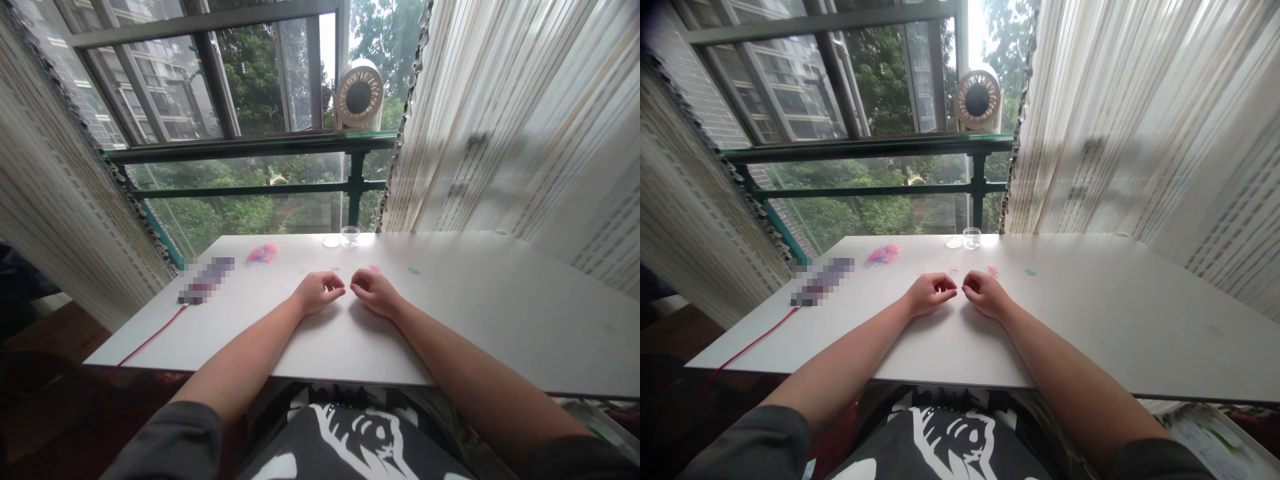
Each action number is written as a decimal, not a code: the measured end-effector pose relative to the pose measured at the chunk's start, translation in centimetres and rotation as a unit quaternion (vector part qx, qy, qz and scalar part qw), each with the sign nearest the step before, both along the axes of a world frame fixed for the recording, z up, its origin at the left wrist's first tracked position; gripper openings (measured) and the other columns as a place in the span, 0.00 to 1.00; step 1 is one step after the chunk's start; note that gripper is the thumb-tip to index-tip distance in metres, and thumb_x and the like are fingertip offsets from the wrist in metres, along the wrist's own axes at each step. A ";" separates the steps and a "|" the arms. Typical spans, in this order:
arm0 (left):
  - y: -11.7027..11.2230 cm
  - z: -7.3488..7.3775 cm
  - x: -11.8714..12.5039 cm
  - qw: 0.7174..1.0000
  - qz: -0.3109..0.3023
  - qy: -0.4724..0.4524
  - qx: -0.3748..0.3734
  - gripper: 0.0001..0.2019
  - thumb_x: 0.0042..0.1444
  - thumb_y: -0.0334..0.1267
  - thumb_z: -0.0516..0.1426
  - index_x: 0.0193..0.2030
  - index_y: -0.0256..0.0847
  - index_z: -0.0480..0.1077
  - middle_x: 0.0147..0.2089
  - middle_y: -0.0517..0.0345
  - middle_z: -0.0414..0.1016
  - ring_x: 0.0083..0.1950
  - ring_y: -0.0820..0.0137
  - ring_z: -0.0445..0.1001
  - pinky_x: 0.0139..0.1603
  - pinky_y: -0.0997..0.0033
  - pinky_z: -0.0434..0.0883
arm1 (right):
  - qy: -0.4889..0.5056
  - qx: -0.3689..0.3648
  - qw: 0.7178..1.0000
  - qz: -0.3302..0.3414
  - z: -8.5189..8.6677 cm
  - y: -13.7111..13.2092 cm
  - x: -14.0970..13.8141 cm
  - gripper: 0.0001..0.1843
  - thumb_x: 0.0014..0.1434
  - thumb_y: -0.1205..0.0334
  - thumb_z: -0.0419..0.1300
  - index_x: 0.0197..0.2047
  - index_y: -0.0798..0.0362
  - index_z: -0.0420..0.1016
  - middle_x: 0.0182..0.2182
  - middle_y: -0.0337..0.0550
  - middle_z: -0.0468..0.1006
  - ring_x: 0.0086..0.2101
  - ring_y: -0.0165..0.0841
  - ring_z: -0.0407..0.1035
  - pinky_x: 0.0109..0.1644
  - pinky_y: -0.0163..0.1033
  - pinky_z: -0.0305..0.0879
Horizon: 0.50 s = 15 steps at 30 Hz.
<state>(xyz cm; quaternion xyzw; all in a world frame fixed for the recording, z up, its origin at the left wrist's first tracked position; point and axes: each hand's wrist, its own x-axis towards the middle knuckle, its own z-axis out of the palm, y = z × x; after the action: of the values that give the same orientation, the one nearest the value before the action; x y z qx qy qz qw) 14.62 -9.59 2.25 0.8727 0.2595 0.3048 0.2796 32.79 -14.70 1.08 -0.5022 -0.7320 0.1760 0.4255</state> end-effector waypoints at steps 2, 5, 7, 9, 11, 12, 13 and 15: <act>0.0 0.0 0.0 1.000 0.002 -0.002 0.008 0.09 0.48 0.40 0.55 0.30 0.37 0.71 0.28 0.59 0.72 0.27 0.77 0.66 0.29 0.78 0.63 | 0.000 -0.003 1.000 0.000 0.0 -0.1 0.0 0.03 0.47 0.64 0.54 0.26 0.55 0.65 0.18 0.35 0.64 0.21 0.25 0.55 0.25 0.32 0.52; 0.1 0.0 -0.1 1.000 0.001 -0.007 0.006 0.07 0.48 0.37 0.54 0.29 0.36 0.71 0.26 0.59 0.72 0.27 0.77 0.66 0.29 0.78 0.63 | 0.003 -0.010 1.000 0.004 0.1 -0.2 0.0 0.03 0.47 0.64 0.54 0.25 0.55 0.64 0.17 0.34 0.62 0.20 0.24 0.54 0.24 0.31 0.51; 0.0 0.0 0.0 1.000 -0.001 -0.009 0.003 0.06 0.47 0.36 0.54 0.28 0.36 0.70 0.26 0.59 0.71 0.27 0.77 0.66 0.29 0.78 0.62 | 0.005 -0.013 1.000 0.010 0.2 -0.3 -0.1 0.03 0.47 0.64 0.54 0.25 0.55 0.64 0.17 0.34 0.62 0.20 0.24 0.54 0.24 0.31 0.51; 0.0 0.1 0.0 1.000 -0.002 -0.010 -0.002 0.06 0.47 0.35 0.54 0.28 0.36 0.70 0.26 0.60 0.71 0.27 0.77 0.66 0.28 0.78 0.62 | 0.007 -0.016 1.000 0.015 0.2 -0.3 -0.2 0.02 0.46 0.65 0.54 0.25 0.55 0.64 0.17 0.34 0.62 0.20 0.24 0.54 0.24 0.31 0.51; 0.0 0.0 0.0 1.000 0.001 -0.013 -0.005 0.05 0.46 0.34 0.54 0.27 0.36 0.70 0.25 0.60 0.70 0.26 0.77 0.65 0.28 0.78 0.62 | 0.008 -0.016 1.000 0.018 0.2 -0.3 -0.2 0.01 0.46 0.66 0.53 0.25 0.55 0.64 0.17 0.34 0.62 0.20 0.24 0.55 0.25 0.31 0.51; 0.0 0.0 0.0 1.000 0.003 -0.014 -0.007 0.05 0.46 0.34 0.54 0.27 0.36 0.70 0.25 0.60 0.70 0.26 0.78 0.65 0.28 0.78 0.62 | 0.009 -0.015 1.000 0.019 0.2 -0.3 -0.2 0.01 0.46 0.67 0.53 0.26 0.55 0.64 0.18 0.34 0.62 0.21 0.24 0.55 0.25 0.31 0.52; 0.1 0.0 -0.1 1.000 0.005 -0.016 -0.009 0.05 0.46 0.34 0.54 0.27 0.36 0.69 0.25 0.60 0.69 0.26 0.78 0.65 0.27 0.78 0.62 | 0.009 -0.014 1.000 0.019 0.2 -0.3 -0.1 0.01 0.46 0.67 0.53 0.26 0.55 0.64 0.18 0.34 0.62 0.21 0.25 0.55 0.26 0.31 0.52; 0.2 0.0 -0.2 1.000 0.012 -0.019 -0.016 0.05 0.46 0.34 0.54 0.26 0.36 0.69 0.24 0.61 0.69 0.26 0.78 0.64 0.27 0.78 0.61 | 0.008 -0.011 1.000 0.015 0.2 -0.3 0.0 0.01 0.46 0.67 0.52 0.25 0.54 0.64 0.18 0.34 0.62 0.21 0.25 0.55 0.26 0.32 0.53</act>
<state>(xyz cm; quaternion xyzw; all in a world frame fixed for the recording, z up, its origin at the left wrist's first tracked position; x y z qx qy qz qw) 14.44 -9.39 2.21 0.8590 0.2691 0.3205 0.2949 32.81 -15.04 1.30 -0.4942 -0.7342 0.1948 0.4229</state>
